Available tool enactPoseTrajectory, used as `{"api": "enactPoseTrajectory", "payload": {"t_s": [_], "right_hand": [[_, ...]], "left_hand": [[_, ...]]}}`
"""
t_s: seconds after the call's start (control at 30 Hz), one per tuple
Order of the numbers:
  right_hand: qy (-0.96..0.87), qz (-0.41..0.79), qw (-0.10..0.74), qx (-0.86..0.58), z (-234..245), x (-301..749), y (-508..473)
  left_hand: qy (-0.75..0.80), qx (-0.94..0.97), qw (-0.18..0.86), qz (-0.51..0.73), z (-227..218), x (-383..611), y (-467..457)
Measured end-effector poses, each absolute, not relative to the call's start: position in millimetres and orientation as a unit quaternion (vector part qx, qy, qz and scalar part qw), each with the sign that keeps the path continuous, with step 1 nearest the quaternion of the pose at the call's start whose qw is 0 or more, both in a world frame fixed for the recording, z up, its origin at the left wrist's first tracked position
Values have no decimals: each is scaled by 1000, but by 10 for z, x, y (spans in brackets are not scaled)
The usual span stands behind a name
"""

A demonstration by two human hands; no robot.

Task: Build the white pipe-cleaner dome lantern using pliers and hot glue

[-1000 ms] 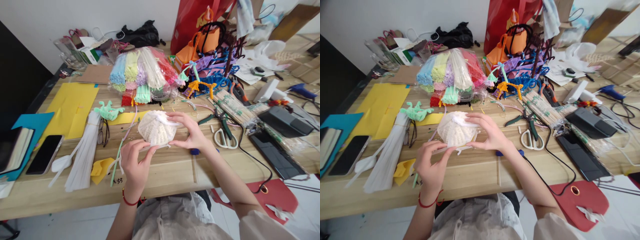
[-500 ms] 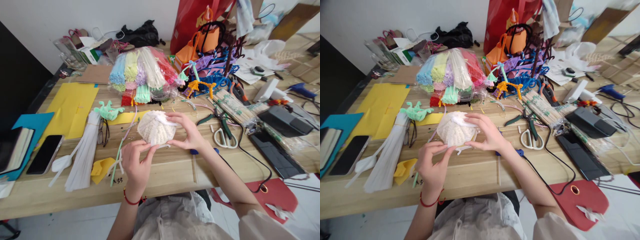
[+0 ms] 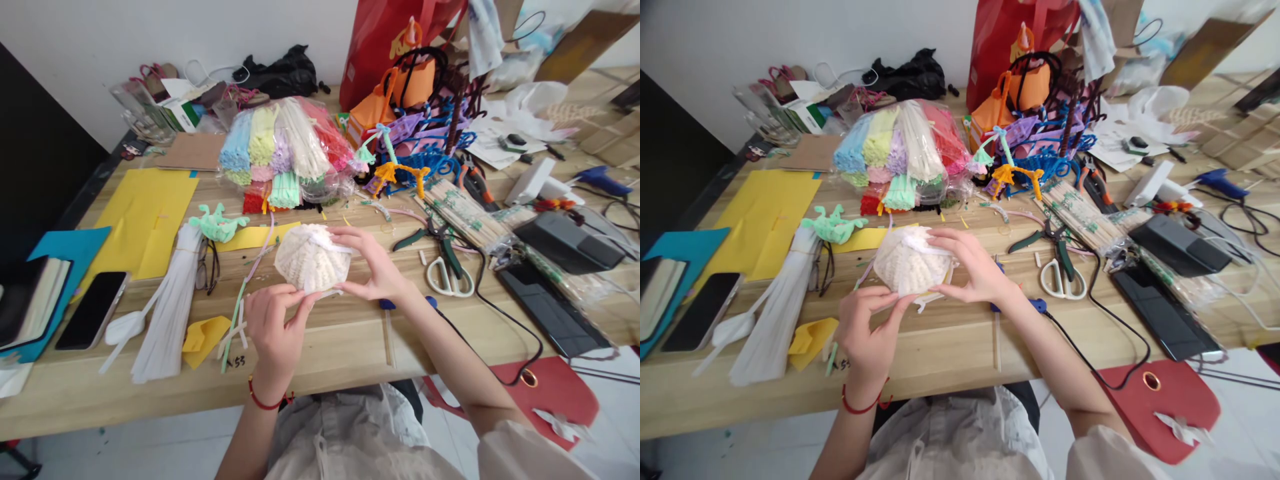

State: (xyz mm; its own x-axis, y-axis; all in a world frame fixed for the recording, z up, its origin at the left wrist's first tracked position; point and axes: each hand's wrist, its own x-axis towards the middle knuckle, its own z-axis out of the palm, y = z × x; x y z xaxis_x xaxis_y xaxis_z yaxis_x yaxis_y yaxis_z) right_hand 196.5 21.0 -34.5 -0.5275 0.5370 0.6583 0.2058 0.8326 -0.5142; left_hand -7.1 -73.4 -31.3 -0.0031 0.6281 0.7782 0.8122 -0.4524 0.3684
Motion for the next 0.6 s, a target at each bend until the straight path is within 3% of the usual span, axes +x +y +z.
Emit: {"api": "enactPoseTrajectory", "payload": {"t_s": [0.6], "right_hand": [[-834,254,439,-216,-363,1991,216]], "left_hand": [[-475,-751,66,-454,-269,-195,-790]]}}
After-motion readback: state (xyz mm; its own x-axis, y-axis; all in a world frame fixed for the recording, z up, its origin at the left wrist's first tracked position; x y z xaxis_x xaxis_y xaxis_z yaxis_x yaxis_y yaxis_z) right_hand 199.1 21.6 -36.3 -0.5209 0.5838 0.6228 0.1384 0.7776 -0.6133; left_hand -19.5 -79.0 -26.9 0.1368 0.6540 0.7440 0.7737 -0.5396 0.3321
